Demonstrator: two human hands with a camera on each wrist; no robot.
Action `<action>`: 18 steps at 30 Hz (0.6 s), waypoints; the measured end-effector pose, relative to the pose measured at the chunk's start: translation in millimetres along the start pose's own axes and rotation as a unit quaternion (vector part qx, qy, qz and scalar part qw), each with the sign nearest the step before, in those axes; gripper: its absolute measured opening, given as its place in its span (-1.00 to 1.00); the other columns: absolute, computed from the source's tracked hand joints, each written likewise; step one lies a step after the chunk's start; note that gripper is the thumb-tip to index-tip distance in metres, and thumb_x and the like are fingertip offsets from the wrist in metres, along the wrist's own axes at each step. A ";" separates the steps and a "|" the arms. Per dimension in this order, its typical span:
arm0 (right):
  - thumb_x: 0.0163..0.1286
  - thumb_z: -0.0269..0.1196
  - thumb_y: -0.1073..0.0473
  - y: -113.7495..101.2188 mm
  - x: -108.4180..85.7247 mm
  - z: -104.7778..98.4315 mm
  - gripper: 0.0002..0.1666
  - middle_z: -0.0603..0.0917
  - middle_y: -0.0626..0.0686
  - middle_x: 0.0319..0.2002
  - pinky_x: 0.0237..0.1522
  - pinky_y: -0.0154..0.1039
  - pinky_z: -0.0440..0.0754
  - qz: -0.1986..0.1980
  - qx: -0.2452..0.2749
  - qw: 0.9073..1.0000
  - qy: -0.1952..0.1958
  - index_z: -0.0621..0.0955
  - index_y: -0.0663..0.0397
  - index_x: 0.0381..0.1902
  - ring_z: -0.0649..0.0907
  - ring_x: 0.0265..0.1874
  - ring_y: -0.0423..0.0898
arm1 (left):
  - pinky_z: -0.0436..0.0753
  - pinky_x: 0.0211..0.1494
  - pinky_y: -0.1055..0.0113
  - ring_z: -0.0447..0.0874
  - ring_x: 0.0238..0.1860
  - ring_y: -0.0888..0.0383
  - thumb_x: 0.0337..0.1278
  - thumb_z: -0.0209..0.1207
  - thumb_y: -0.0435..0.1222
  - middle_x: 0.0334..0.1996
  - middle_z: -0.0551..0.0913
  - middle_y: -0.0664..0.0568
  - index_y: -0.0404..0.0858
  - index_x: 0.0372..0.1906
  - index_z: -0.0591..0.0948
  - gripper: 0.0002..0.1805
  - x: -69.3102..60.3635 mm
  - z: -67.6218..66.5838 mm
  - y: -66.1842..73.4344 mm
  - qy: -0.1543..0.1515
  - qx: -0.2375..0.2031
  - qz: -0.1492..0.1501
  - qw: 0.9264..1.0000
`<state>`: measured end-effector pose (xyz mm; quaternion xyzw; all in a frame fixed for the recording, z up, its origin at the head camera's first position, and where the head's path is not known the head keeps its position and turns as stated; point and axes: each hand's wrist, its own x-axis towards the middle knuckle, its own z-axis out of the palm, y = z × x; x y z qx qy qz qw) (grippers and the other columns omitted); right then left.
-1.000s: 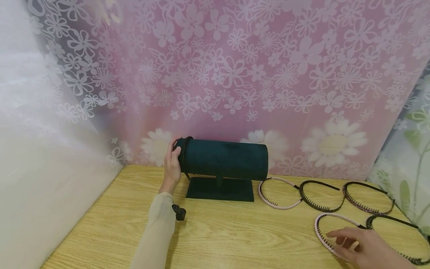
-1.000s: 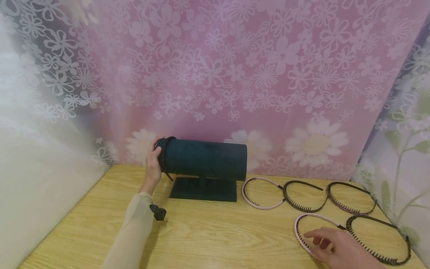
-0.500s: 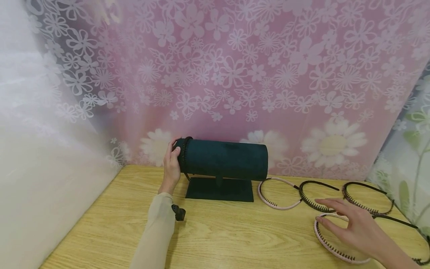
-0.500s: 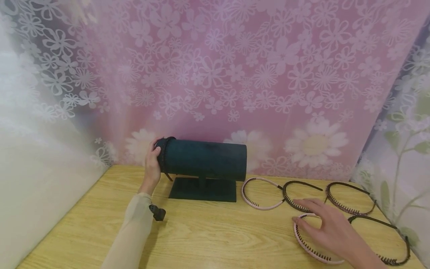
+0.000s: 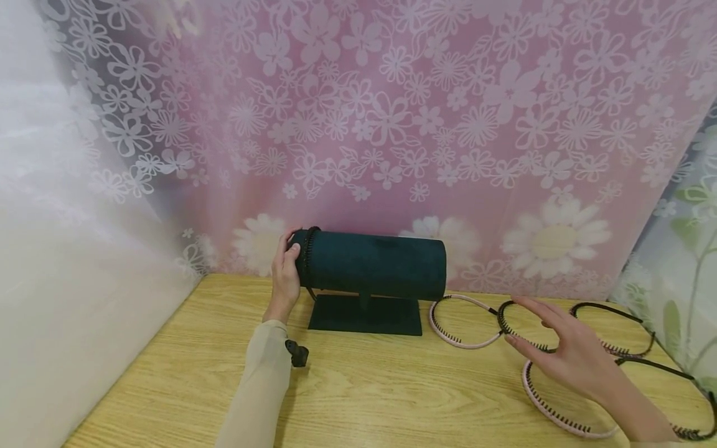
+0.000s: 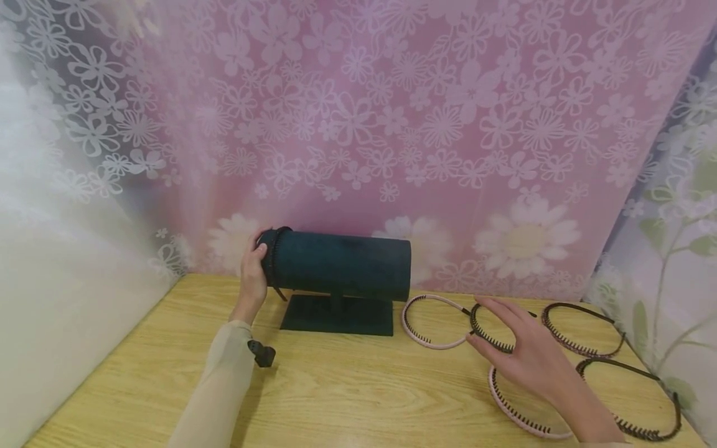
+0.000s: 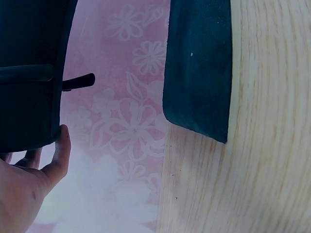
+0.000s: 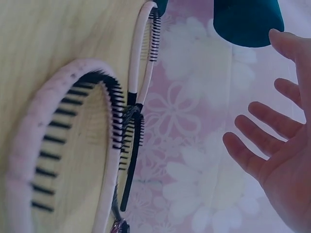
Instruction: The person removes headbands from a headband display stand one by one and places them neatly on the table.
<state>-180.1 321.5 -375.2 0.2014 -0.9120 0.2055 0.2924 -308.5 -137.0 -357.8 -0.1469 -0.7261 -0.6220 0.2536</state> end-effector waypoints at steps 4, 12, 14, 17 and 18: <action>0.12 0.57 0.10 -4.5 9.0 1.2 -0.06 0.65 0.13 0.24 -0.08 -0.43 0.56 0.001 0.008 1.000 -0.008 0.47 -0.23 0.47 0.65 0.02 0.08 | 0.29 0.51 -0.09 0.40 0.33 -0.14 0.58 -0.29 -0.26 0.43 0.41 -0.19 -0.22 0.50 0.34 -0.48 6.3 -0.2 -16.9 0.006 0.002 0.007 1.000; 0.16 0.54 0.12 -13.3 30.0 3.5 -0.03 0.60 0.16 0.31 -0.02 0.14 0.57 -0.012 0.028 0.999 -0.009 0.41 -0.26 0.51 0.62 0.14 0.20 | 0.30 0.49 -0.08 0.43 0.31 -0.08 0.59 -0.26 -0.18 0.40 0.47 -0.08 -0.15 0.48 0.38 -0.49 13.6 -1.1 -39.9 0.025 0.000 0.018 1.000; 0.14 0.55 0.16 -14.8 33.6 4.0 0.00 0.59 0.13 0.33 0.03 0.15 0.53 -0.017 0.040 0.999 -0.004 0.40 -0.29 0.52 0.58 0.20 0.19 | 0.32 0.48 -0.06 0.44 0.30 -0.05 0.59 -0.27 -0.16 0.39 0.47 -0.05 -0.14 0.49 0.37 -0.48 12.6 -0.2 -40.0 0.022 -0.001 0.015 1.000; 0.12 0.55 0.18 -17.1 37.2 4.4 0.03 0.58 0.13 0.34 0.05 0.21 0.52 -0.022 0.048 0.999 0.003 0.39 -0.31 0.52 0.55 0.25 0.20 | 0.36 0.43 -0.01 0.47 0.26 -0.03 0.58 -0.27 -0.18 0.38 0.48 -0.06 -0.16 0.49 0.37 -0.48 12.0 1.6 -39.9 0.018 -0.009 0.013 1.000; 0.12 0.55 0.19 -17.7 38.6 4.7 0.03 0.58 0.14 0.34 0.06 0.22 0.52 -0.023 0.051 0.998 0.004 0.38 -0.31 0.52 0.55 0.26 0.20 | 0.37 0.41 0.01 0.47 0.25 -0.02 0.58 -0.26 -0.18 0.37 0.49 -0.07 -0.17 0.49 0.37 -0.48 11.9 2.0 -40.0 0.019 -0.010 0.014 1.000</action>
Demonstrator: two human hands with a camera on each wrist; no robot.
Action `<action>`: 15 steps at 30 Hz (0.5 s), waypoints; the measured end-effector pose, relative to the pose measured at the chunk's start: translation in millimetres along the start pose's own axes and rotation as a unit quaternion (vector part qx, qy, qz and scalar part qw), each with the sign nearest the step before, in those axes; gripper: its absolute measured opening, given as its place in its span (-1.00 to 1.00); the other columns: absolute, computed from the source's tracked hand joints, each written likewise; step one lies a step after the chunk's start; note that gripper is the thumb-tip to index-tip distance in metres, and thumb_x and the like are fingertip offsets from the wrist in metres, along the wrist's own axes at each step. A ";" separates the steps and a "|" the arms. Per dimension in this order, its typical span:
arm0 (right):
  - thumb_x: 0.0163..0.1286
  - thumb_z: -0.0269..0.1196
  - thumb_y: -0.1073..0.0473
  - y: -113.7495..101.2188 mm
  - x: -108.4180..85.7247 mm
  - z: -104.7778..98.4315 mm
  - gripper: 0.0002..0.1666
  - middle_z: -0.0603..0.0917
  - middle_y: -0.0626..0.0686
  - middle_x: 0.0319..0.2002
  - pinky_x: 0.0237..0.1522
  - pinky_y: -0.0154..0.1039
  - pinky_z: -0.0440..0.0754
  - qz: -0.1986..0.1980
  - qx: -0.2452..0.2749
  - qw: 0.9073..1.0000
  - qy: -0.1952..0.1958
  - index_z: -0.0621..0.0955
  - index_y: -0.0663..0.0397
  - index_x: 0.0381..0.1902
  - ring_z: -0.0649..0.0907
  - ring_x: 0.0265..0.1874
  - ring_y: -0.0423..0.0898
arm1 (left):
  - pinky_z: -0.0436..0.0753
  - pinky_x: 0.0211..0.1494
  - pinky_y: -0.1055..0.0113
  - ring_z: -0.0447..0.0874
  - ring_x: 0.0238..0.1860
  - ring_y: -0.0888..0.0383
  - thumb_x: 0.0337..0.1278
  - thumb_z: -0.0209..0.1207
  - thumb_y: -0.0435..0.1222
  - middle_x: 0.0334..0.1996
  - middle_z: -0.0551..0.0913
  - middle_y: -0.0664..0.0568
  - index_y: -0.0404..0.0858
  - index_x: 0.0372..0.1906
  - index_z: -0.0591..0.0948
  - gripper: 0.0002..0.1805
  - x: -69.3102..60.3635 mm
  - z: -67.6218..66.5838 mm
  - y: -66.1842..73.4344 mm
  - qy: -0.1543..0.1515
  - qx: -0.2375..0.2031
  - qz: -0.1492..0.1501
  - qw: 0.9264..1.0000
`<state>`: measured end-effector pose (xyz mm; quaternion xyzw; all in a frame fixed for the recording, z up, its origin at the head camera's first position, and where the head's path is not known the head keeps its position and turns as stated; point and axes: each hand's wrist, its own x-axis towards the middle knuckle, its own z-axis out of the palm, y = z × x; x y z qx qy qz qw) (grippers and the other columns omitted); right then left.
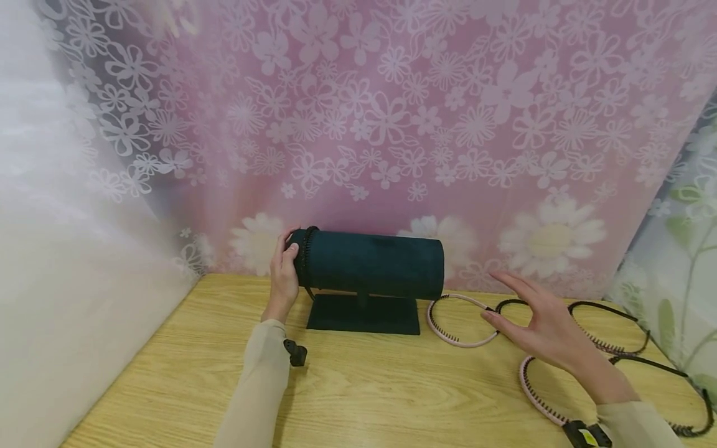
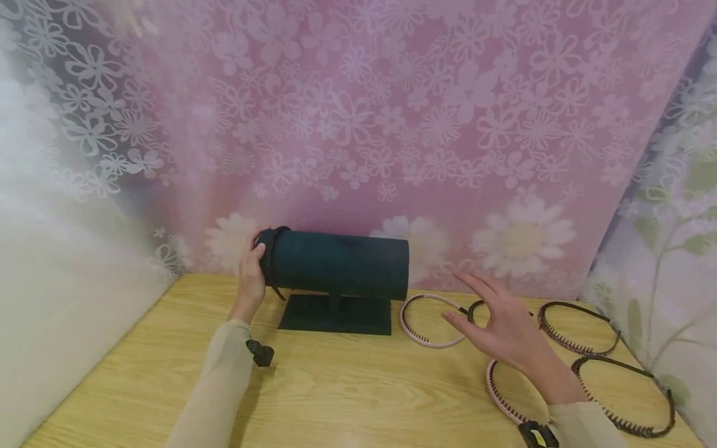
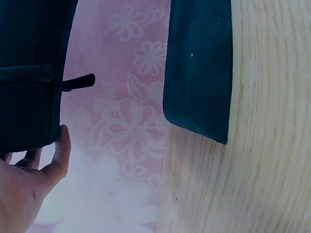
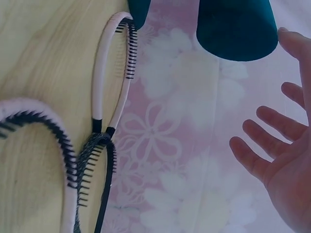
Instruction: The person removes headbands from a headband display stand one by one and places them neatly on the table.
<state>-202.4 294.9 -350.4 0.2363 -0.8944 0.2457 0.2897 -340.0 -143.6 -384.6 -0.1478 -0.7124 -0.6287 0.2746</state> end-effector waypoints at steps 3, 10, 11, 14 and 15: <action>0.12 0.54 0.18 -1.6 5.9 2.3 0.02 0.57 0.18 0.34 0.05 0.28 0.52 -0.006 -0.001 1.000 0.004 0.39 -0.29 0.52 0.55 0.26 0.23 | 0.40 0.35 0.07 0.50 0.21 -0.02 0.56 -0.23 -0.19 0.33 0.53 -0.08 -0.18 0.47 0.39 -0.48 0.5 0.3 -0.8 0.004 -0.002 0.007 1.000; 0.14 0.53 0.13 -9.0 23.5 7.1 -0.02 0.56 0.21 0.34 0.01 0.28 0.58 -0.018 -0.013 1.000 0.007 0.41 -0.26 0.51 0.62 0.20 0.25 | 0.42 0.30 0.12 0.51 0.18 -0.01 0.56 -0.24 -0.16 0.31 0.54 -0.04 -0.16 0.47 0.39 -0.48 0.8 -0.5 -2.7 0.001 0.002 0.012 1.000; 0.15 0.53 0.13 -9.6 25.7 7.7 -0.02 0.56 0.20 0.35 0.03 0.27 0.58 -0.019 -0.012 1.000 0.006 0.41 -0.26 0.51 0.61 0.22 0.23 | 0.41 0.32 0.10 0.50 0.19 -0.03 0.56 -0.24 -0.17 0.32 0.53 -0.06 -0.16 0.47 0.39 -0.48 0.9 -0.5 -2.2 0.000 0.001 0.009 1.000; 0.13 0.54 0.15 -10.9 31.4 10.1 -0.02 0.55 0.16 0.36 0.02 0.16 0.62 -0.029 -0.008 1.000 0.006 0.41 -0.22 0.51 0.60 0.24 0.18 | 0.38 0.39 0.06 0.49 0.24 -0.07 0.57 -0.25 -0.23 0.35 0.51 -0.13 -0.19 0.47 0.39 -0.49 -3.7 -1.1 16.0 -0.008 0.002 0.005 1.000; 0.13 0.54 0.16 -11.3 33.1 11.0 -0.02 0.55 0.15 0.36 0.05 0.16 0.62 -0.031 -0.005 0.999 0.005 0.42 -0.22 0.51 0.59 0.26 0.17 | 0.37 0.41 0.04 0.48 0.25 -0.09 0.57 -0.26 -0.24 0.36 0.50 -0.16 -0.20 0.47 0.38 -0.49 -5.3 -1.2 22.2 -0.011 0.002 0.003 1.000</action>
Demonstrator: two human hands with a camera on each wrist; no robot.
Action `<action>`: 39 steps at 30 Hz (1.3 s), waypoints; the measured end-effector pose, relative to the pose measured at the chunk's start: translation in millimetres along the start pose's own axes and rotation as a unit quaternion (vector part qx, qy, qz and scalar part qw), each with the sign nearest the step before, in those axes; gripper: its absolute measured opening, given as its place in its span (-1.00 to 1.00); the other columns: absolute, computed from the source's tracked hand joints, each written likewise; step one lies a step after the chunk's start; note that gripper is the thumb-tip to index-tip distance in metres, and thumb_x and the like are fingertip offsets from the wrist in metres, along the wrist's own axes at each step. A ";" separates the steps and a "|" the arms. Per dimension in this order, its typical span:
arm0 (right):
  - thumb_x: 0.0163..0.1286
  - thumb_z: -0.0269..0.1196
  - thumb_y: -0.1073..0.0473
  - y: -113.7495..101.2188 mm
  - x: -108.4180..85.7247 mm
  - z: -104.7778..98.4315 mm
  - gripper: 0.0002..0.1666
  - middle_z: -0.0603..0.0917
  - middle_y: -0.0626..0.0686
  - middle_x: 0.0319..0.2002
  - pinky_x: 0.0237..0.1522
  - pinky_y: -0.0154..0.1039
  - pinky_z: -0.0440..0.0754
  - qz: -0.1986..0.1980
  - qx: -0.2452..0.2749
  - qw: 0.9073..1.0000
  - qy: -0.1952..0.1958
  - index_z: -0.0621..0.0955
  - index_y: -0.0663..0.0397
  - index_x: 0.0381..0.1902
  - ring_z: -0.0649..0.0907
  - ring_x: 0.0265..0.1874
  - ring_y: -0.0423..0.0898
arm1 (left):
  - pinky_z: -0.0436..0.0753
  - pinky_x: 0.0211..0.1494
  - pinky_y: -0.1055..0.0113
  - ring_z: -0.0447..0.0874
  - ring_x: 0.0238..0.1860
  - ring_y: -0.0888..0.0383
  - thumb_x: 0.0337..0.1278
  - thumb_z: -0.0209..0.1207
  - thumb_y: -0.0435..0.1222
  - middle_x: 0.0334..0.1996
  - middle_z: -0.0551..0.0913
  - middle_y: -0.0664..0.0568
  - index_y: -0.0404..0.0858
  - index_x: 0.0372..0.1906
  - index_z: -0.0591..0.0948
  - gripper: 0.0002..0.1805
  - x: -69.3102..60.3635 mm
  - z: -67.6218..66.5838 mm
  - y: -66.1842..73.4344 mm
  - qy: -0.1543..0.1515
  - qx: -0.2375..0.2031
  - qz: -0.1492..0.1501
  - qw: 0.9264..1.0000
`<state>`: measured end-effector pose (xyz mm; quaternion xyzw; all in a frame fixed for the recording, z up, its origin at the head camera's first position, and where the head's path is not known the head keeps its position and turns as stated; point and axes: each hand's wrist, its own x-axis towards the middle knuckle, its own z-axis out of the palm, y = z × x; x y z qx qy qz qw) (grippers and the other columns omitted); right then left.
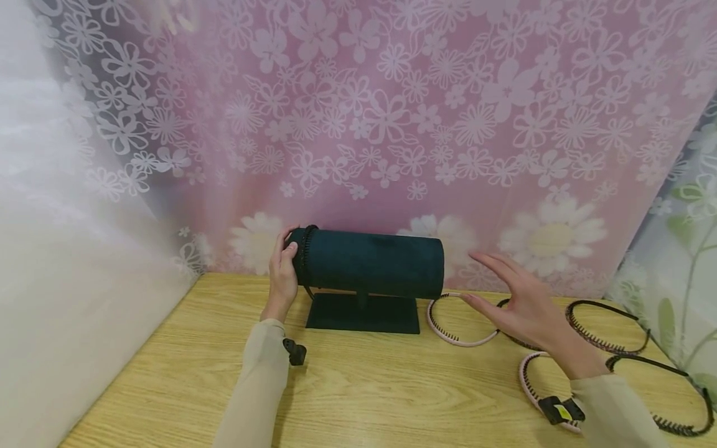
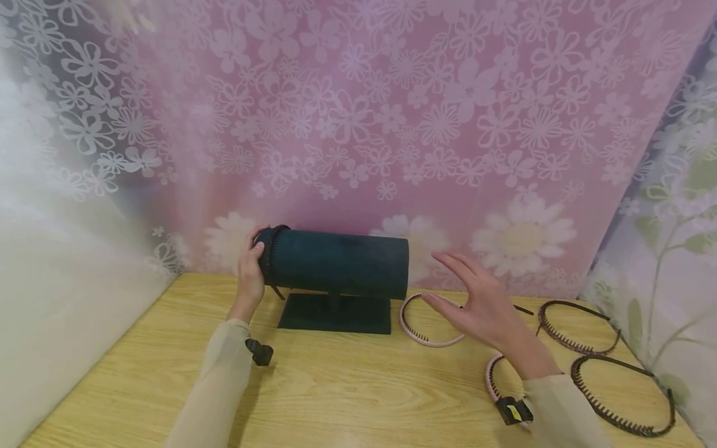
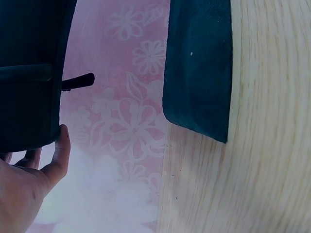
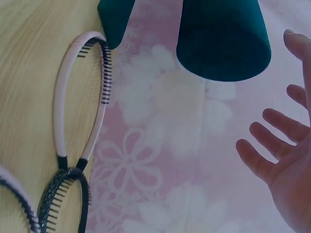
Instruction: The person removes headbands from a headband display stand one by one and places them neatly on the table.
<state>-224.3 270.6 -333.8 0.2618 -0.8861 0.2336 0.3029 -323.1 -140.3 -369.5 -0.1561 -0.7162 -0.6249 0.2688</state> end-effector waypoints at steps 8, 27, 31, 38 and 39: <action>0.09 0.56 0.18 -4.4 16.8 7.8 -0.02 0.55 0.12 0.36 0.17 0.25 0.54 -0.023 0.021 0.999 0.006 0.44 -0.18 0.48 0.54 0.32 0.15 | 0.38 0.38 0.03 0.46 0.21 -0.12 0.54 -0.25 -0.28 0.35 0.48 -0.24 -0.22 0.46 0.39 -0.49 -4.8 -1.8 18.1 -0.007 -0.009 -0.011 1.000; 0.18 0.53 -0.04 -23.3 53.2 21.0 -0.11 0.56 0.07 0.37 0.25 0.23 0.52 -0.038 0.021 0.999 -0.007 0.46 -0.20 0.47 0.56 0.32 0.13 | 0.41 0.33 0.13 0.48 0.19 -0.09 0.53 -0.25 -0.29 0.34 0.49 -0.25 -0.24 0.47 0.38 -0.48 -5.0 -1.3 18.4 -0.007 -0.001 -0.013 1.000; 0.19 0.53 -0.04 -27.1 59.8 24.9 -0.11 0.57 0.07 0.36 0.23 0.21 0.56 -0.053 0.025 0.998 -0.008 0.47 -0.18 0.46 0.59 0.29 0.10 | 0.41 0.31 0.17 0.49 0.19 -0.06 0.54 -0.25 -0.28 0.34 0.49 -0.24 -0.23 0.47 0.38 -0.48 -5.6 -1.8 17.7 -0.008 -0.002 -0.015 1.000; 0.22 0.51 -0.04 -35.9 71.5 29.9 -0.11 0.54 0.09 0.38 0.30 0.25 0.50 -0.055 0.047 0.997 -0.021 0.44 -0.17 0.48 0.52 0.36 0.12 | 0.38 0.36 0.14 0.46 0.22 -0.08 0.54 -0.27 -0.27 0.35 0.47 -0.25 -0.22 0.47 0.38 -0.48 -4.3 -1.3 16.9 -0.009 -0.005 -0.011 1.000; 0.23 0.50 -0.04 -37.0 73.4 30.8 -0.11 0.53 0.10 0.38 0.31 0.25 0.49 -0.054 0.050 0.997 -0.024 0.44 -0.17 0.48 0.52 0.37 0.12 | 0.39 0.35 0.15 0.46 0.21 -0.09 0.53 -0.27 -0.27 0.35 0.47 -0.25 -0.22 0.47 0.38 -0.47 -4.0 -1.0 16.8 -0.008 -0.006 -0.012 1.000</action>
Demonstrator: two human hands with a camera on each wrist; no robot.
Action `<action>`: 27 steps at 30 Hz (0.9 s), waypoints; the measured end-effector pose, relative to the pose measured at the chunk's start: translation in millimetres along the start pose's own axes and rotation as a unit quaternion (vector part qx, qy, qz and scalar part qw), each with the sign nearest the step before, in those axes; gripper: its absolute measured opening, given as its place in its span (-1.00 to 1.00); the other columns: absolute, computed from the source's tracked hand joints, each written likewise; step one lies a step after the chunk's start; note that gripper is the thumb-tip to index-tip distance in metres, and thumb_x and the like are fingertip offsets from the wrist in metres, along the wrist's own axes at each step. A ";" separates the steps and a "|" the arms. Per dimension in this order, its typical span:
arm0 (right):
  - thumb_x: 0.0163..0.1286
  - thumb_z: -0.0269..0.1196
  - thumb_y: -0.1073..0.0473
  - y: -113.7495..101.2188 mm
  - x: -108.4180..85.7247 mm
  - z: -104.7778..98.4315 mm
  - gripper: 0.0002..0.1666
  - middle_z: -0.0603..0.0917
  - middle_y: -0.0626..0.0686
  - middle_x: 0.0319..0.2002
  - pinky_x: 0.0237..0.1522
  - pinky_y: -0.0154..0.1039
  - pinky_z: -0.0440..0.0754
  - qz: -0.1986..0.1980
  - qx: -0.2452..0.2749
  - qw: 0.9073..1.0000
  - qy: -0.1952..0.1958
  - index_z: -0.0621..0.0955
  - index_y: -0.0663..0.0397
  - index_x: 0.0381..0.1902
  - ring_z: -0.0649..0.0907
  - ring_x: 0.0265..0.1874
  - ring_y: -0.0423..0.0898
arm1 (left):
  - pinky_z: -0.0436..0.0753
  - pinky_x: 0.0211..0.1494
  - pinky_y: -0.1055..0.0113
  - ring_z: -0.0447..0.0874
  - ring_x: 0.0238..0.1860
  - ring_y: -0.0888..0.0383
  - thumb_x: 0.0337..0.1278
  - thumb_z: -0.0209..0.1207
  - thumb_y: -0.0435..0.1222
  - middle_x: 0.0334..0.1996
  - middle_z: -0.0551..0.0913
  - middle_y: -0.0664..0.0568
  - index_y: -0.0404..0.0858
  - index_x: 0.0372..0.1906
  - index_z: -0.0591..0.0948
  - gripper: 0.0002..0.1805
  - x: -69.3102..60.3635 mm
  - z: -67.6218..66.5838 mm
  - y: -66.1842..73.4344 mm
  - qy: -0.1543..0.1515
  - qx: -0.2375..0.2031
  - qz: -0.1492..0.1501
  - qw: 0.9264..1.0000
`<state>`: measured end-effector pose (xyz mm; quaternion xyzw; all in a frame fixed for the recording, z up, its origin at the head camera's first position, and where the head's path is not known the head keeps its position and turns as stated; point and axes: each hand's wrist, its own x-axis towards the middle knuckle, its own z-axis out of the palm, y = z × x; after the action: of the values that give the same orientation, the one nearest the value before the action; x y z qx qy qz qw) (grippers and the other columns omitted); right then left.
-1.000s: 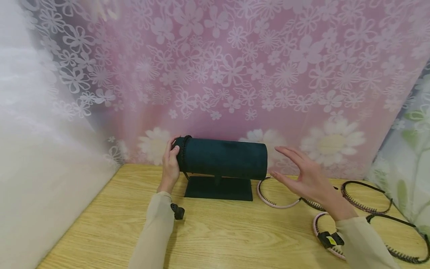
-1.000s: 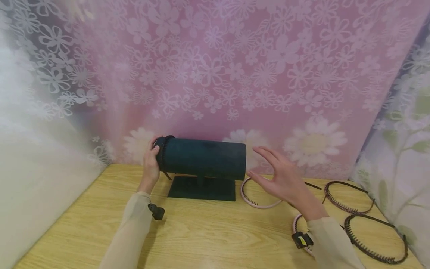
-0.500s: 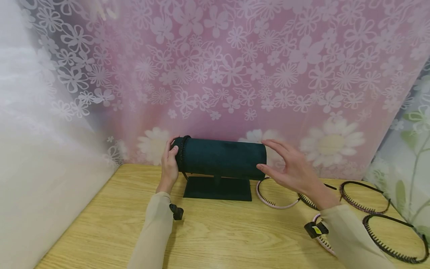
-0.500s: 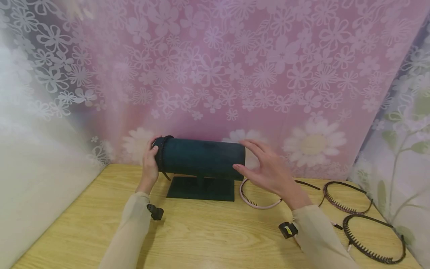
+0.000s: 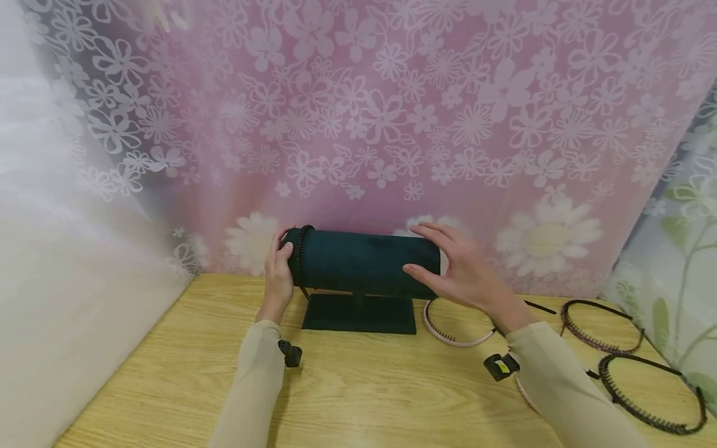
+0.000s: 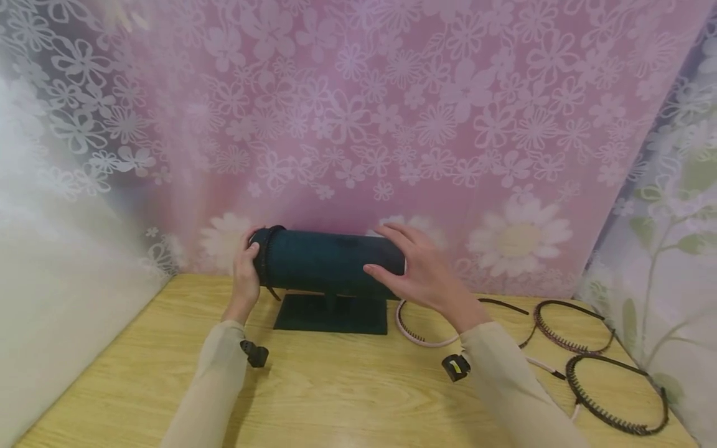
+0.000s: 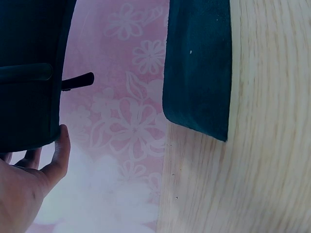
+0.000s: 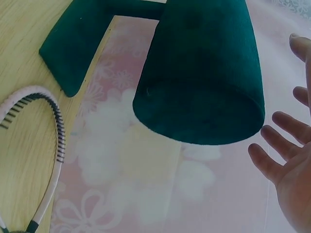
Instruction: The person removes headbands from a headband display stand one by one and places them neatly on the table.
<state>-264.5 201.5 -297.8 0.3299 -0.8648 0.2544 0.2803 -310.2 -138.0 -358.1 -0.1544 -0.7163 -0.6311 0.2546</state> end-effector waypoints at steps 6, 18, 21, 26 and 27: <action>0.28 0.45 -0.11 -5.1 12.7 6.3 -0.15 0.50 0.09 0.41 0.35 0.25 0.46 0.011 0.000 1.000 -0.019 0.43 -0.17 0.49 0.49 0.40 0.11 | 0.42 0.28 0.22 0.48 0.18 -0.07 0.53 -0.27 -0.26 0.35 0.48 -0.24 -0.20 0.48 0.38 -0.47 0.1 -0.9 0.0 -0.003 -0.004 -0.003 1.000; 0.31 0.40 -0.19 -11.4 32.7 21.4 -0.16 0.54 0.06 0.37 0.32 0.19 0.52 -0.001 -0.005 0.999 -0.040 0.43 -0.18 0.49 0.55 0.34 0.08 | 0.38 0.33 0.14 0.46 0.21 -0.14 0.53 -0.25 -0.27 0.35 0.49 -0.26 -0.21 0.46 0.40 -0.48 0.7 1.4 -1.1 0.012 -0.001 0.004 1.000; 0.32 0.38 -0.22 -13.6 36.2 25.7 -0.14 0.52 0.08 0.38 0.31 0.20 0.52 0.005 -0.010 0.999 -0.053 0.41 -0.18 0.50 0.54 0.34 0.10 | 0.38 0.33 0.17 0.47 0.21 -0.10 0.54 -0.26 -0.25 0.35 0.50 -0.20 -0.15 0.46 0.40 -0.48 3.4 1.7 -13.4 0.017 -0.002 0.004 1.000; 0.32 0.33 -0.32 -18.4 42.8 32.1 -0.09 0.49 0.06 0.42 0.34 0.18 0.50 0.030 -0.025 0.996 -0.078 0.35 -0.24 0.54 0.51 0.38 0.09 | 0.38 0.36 0.12 0.49 0.21 -0.02 0.55 -0.26 -0.19 0.34 0.52 -0.08 -0.14 0.47 0.40 -0.48 8.6 1.2 -34.8 0.020 0.005 0.014 1.000; 0.33 0.32 -0.33 -19.4 44.4 33.3 -0.09 0.48 0.06 0.43 0.34 0.18 0.49 0.034 -0.028 0.996 -0.082 0.34 -0.25 0.55 0.50 0.39 0.09 | 0.37 0.37 0.08 0.48 0.22 -0.04 0.55 -0.25 -0.20 0.35 0.52 -0.08 -0.17 0.47 0.40 -0.48 8.6 1.3 -34.7 0.020 0.005 0.015 1.000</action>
<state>-289.0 149.0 -287.6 0.3123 -0.9024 0.2109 0.2087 -336.3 -143.0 -382.0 -0.1516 -0.7119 -0.6264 0.2790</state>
